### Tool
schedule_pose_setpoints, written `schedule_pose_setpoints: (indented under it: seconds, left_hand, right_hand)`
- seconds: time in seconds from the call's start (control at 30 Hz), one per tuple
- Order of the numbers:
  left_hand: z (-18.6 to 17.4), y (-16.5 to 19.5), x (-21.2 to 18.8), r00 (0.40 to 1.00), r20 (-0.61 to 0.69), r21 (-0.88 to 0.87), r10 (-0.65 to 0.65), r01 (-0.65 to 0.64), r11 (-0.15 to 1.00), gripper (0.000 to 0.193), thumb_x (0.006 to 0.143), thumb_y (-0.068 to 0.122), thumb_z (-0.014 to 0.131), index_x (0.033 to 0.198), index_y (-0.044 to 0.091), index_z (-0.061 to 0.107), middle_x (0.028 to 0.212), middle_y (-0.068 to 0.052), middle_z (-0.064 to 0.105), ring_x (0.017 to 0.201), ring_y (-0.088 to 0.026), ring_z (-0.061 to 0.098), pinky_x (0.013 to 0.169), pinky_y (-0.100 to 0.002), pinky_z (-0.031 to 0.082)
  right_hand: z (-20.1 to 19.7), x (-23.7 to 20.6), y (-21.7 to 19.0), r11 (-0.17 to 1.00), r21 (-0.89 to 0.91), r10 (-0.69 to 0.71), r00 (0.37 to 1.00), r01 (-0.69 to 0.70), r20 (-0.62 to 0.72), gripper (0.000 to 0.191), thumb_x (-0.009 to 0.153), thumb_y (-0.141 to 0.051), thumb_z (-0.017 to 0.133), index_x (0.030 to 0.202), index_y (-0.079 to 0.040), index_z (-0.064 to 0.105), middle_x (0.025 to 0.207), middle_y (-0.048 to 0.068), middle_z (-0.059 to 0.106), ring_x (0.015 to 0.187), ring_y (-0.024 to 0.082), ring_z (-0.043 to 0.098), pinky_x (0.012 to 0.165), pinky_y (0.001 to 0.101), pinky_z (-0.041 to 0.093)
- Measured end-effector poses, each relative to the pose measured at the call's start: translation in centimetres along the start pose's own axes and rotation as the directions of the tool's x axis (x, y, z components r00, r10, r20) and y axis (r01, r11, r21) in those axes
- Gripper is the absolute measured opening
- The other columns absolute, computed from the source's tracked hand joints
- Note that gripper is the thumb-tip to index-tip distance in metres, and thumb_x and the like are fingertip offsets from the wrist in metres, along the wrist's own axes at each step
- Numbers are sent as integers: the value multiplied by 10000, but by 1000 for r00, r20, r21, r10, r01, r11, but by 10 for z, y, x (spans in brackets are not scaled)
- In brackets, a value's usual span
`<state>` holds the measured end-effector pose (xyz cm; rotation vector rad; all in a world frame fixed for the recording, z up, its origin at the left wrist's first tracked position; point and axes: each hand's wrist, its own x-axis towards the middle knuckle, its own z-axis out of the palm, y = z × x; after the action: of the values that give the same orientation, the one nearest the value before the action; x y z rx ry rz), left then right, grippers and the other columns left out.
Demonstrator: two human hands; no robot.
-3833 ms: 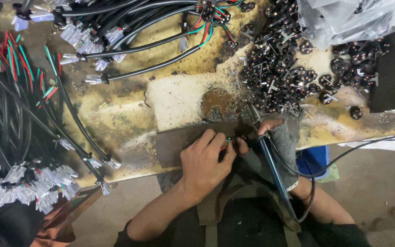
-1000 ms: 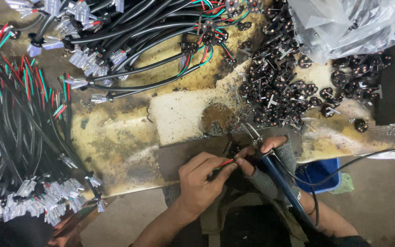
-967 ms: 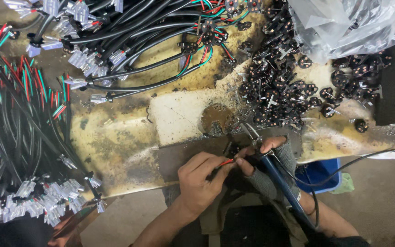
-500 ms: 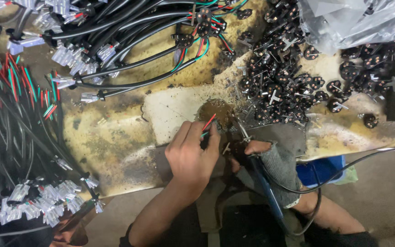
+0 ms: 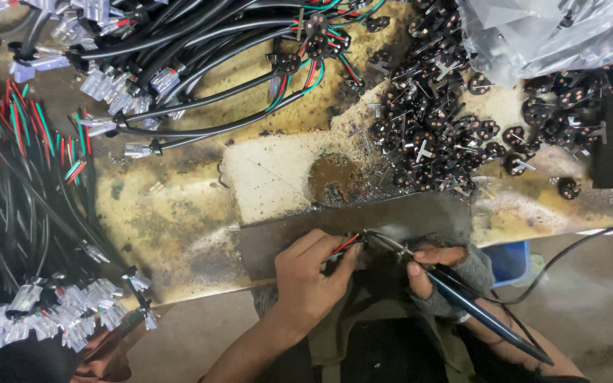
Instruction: The person uses a soldering iron to attach small black components to the ends of multi-colored wires. They repeatedly heat the wire ends and apply solder to secure the components, then place the finished assemblies on the workbench.
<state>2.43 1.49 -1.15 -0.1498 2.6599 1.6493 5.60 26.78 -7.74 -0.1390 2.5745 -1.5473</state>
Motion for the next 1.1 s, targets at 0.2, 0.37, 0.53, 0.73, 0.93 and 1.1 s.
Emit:
schedule_pose_setpoints:
  seconds: [0.2,0.37,0.53,0.73,0.93,1.1]
  left_hand:
    - [-3,3,4,997,68,41,-43,41,998,110,810,113,820,847,65,728,748,-71,648,600,-216,649,514,-318,501]
    - [-1,3,5,999,36,60,37,-39,997,114,796,94,803,846,57,707,763,-74,645,616,-227,645,528,-330,491]
    - [-1,0,6,997,46,35,65,-67,997,120,790,84,802,833,44,698,760,-84,645,591,-232,628,519,-339,477]
    - [-1,-4,6,995,40,39,88,-90,995,153,803,98,810,828,36,673,771,-96,638,640,-262,648,553,-358,487]
    - [-2,-5,7,997,77,34,25,-27,999,136,796,100,813,820,38,694,743,-102,640,582,-269,636,522,-369,484]
    - [-2,-4,7,996,64,11,54,-55,998,129,820,93,804,846,39,691,763,-94,643,621,-261,652,543,-357,492]
  right_hand:
    - [-2,4,21,805,-114,-551,805,582,219,127,826,-122,744,905,-153,650,747,31,648,646,236,624,615,339,474]
    - [7,8,2,975,40,-222,973,220,66,161,830,-11,724,922,-127,662,709,80,615,607,267,616,558,383,482]
    - [1,10,2,980,38,-193,980,195,-54,98,894,-34,710,926,-110,656,689,47,622,600,179,630,562,315,502]
    - [-11,1,43,916,163,270,864,-367,426,271,858,-237,701,733,-8,778,668,130,764,625,213,754,608,324,563]
    - [-15,-15,69,871,76,408,802,-485,436,196,838,-135,715,743,28,770,667,131,752,611,207,732,565,304,543]
    - [-16,-13,66,964,254,-14,940,-77,340,165,959,-154,662,834,-49,688,754,76,689,705,202,650,654,328,479]
